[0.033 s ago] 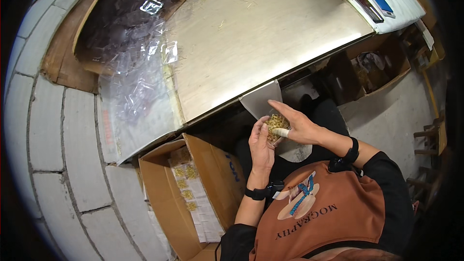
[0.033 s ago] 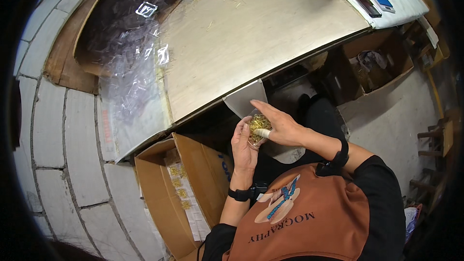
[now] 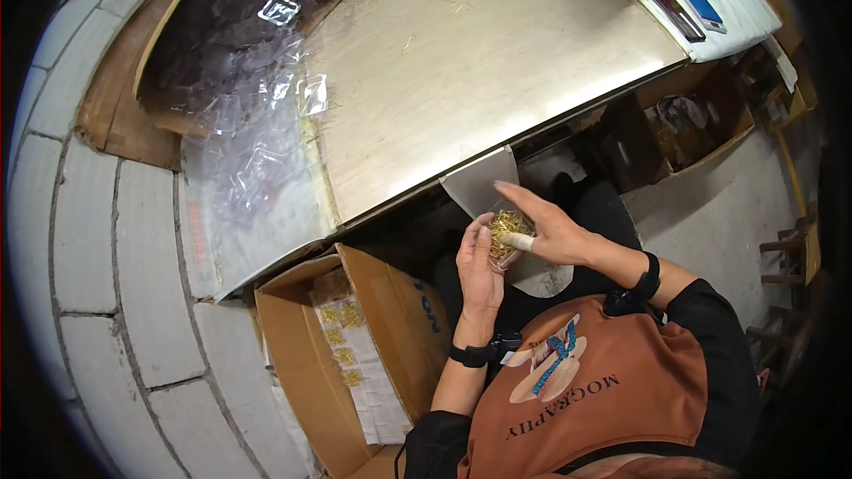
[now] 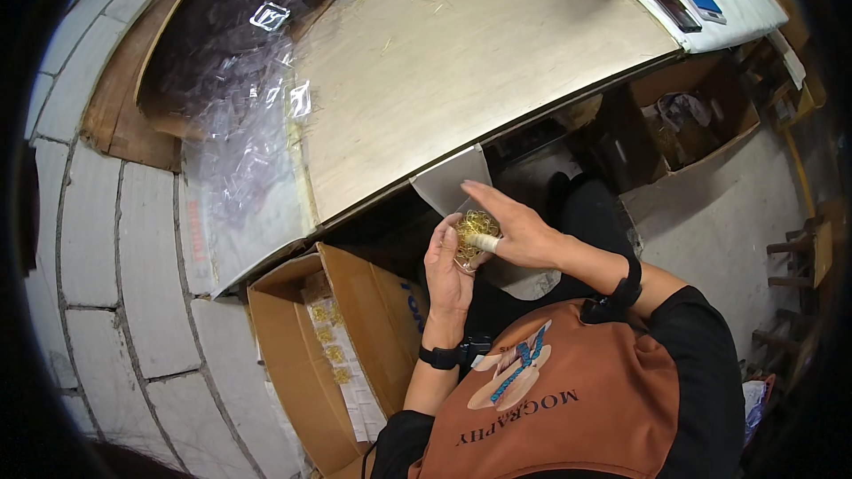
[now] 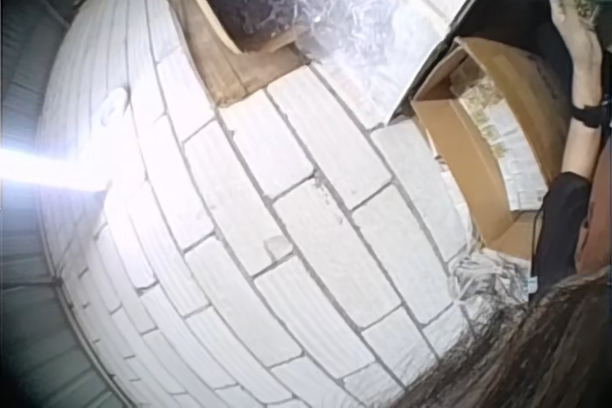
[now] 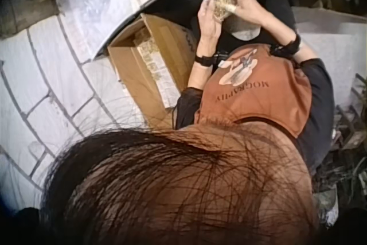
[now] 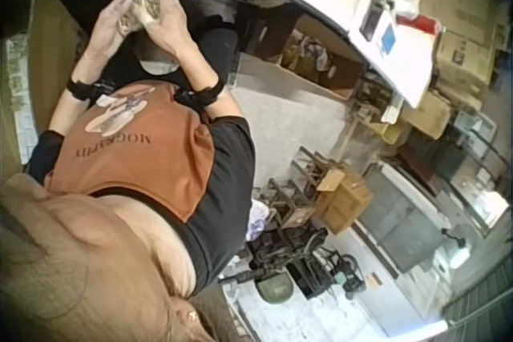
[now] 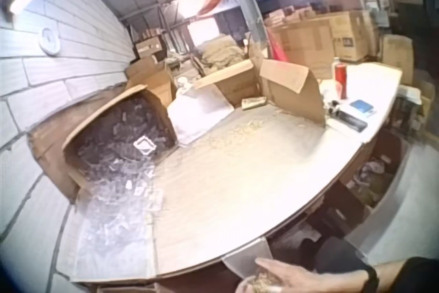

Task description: Packing small metal loops into individual plastic bags at a workstation.

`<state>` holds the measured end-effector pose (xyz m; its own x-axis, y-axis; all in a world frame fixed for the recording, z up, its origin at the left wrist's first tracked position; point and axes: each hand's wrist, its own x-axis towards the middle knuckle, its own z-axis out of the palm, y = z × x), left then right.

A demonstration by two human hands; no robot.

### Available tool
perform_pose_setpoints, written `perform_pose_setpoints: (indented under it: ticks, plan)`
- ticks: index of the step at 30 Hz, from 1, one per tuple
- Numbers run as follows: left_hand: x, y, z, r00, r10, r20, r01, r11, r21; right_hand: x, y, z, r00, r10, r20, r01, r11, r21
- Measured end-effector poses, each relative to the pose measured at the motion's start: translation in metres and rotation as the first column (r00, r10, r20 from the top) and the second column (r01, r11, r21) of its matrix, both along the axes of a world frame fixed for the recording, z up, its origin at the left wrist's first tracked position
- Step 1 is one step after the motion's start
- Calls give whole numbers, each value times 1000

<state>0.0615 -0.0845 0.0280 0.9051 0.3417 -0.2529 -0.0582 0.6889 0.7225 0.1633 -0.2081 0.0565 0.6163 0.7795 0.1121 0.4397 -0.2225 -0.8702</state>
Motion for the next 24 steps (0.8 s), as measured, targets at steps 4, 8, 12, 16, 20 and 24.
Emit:
perform_pose_setpoints:
  ticks: [4,8,12,16,20,24]
  plan:
    - [-3,8,-1,998,66,22,-64,995,-76,3,-8,15,957,-142,252,98,979,177]
    - [-5,10,-5,991,105,83,-92,985,-147,-7,-4,19,842,-2,539,-132,969,209]
    - [-3,2,-1,988,128,82,-119,987,-108,-15,4,15,762,121,636,-227,970,87]
    - [-5,6,-7,988,139,59,-135,988,-70,-11,7,5,756,225,615,-287,958,2]
    - [-6,10,-7,995,82,59,-80,996,-45,-5,9,4,852,260,455,-327,942,75]
    - [-6,9,-3,998,43,45,-42,999,-17,-6,16,13,947,7,322,-63,985,163]
